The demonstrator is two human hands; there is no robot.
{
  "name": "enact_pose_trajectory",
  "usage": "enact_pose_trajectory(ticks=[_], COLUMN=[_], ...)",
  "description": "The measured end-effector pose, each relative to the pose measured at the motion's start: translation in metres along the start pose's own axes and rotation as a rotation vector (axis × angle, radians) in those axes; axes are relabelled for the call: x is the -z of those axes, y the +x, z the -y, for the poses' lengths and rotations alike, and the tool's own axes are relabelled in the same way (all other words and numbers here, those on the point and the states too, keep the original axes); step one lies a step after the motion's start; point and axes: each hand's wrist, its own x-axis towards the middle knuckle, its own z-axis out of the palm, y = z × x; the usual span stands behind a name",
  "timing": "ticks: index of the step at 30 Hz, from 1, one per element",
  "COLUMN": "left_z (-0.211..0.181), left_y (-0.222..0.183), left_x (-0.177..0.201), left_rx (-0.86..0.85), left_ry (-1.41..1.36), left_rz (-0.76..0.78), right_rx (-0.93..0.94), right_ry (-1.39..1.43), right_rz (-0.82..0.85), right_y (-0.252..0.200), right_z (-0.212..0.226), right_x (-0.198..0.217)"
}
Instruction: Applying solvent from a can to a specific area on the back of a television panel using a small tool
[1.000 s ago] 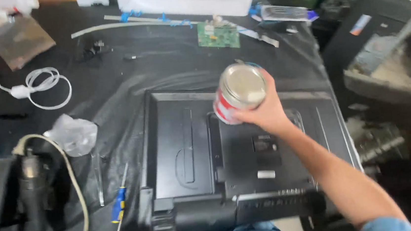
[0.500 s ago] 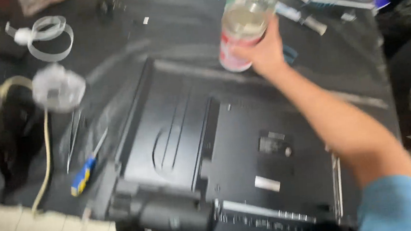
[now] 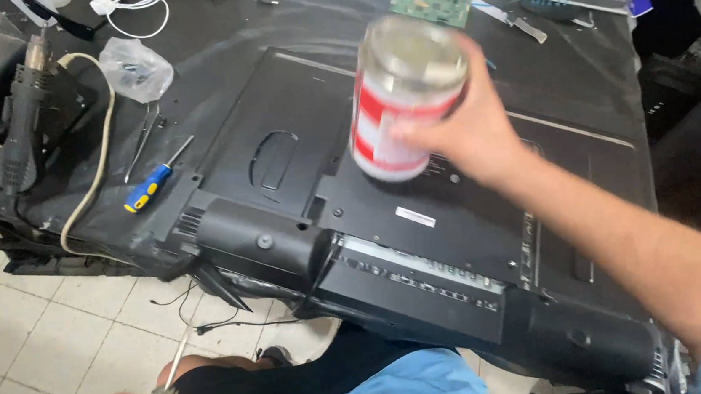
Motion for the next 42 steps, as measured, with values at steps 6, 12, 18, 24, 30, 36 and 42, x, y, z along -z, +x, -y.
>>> enact_pose_trajectory(ticks=[6, 12, 18, 24, 30, 36, 42], left_z=[-0.105, -0.160, -0.163, -0.200, -0.217, -0.233, -0.252], left_y=[-0.014, 0.002, 0.036, 0.058, 0.073, 0.091, 0.108], left_x=[-0.042, -0.100, -0.131, -0.148, -0.165, -0.183, -0.205], left_rx=[-0.038, -0.216, -0.502, -0.615, -0.684, -0.698, -0.935], left_ry=[-0.059, -0.187, -0.314, -0.259, -0.210, -0.109, 0.039], left_rz=[0.041, 0.044, 0.131, 0.192, 0.291, 0.401, 0.582], right_rx=[-0.125, -0.300, -0.029, -0.174, -0.199, 0.002, 0.012], right_ry=[-0.107, -0.135, -0.343, -0.634, -0.733, -0.489, -0.383], right_rz=[-0.043, -0.060, 0.259, 0.863, 0.948, 0.853, 0.771], right_y=[-0.050, -0.058, -0.022, 0.053, 0.072, 0.065, 0.057], right_z=[0.019, 0.035, 0.045, 0.102, 0.113, 0.095, 0.092], right_x=[-0.010, -0.019, 0.028, 0.028, 0.021, 0.040, 0.042])
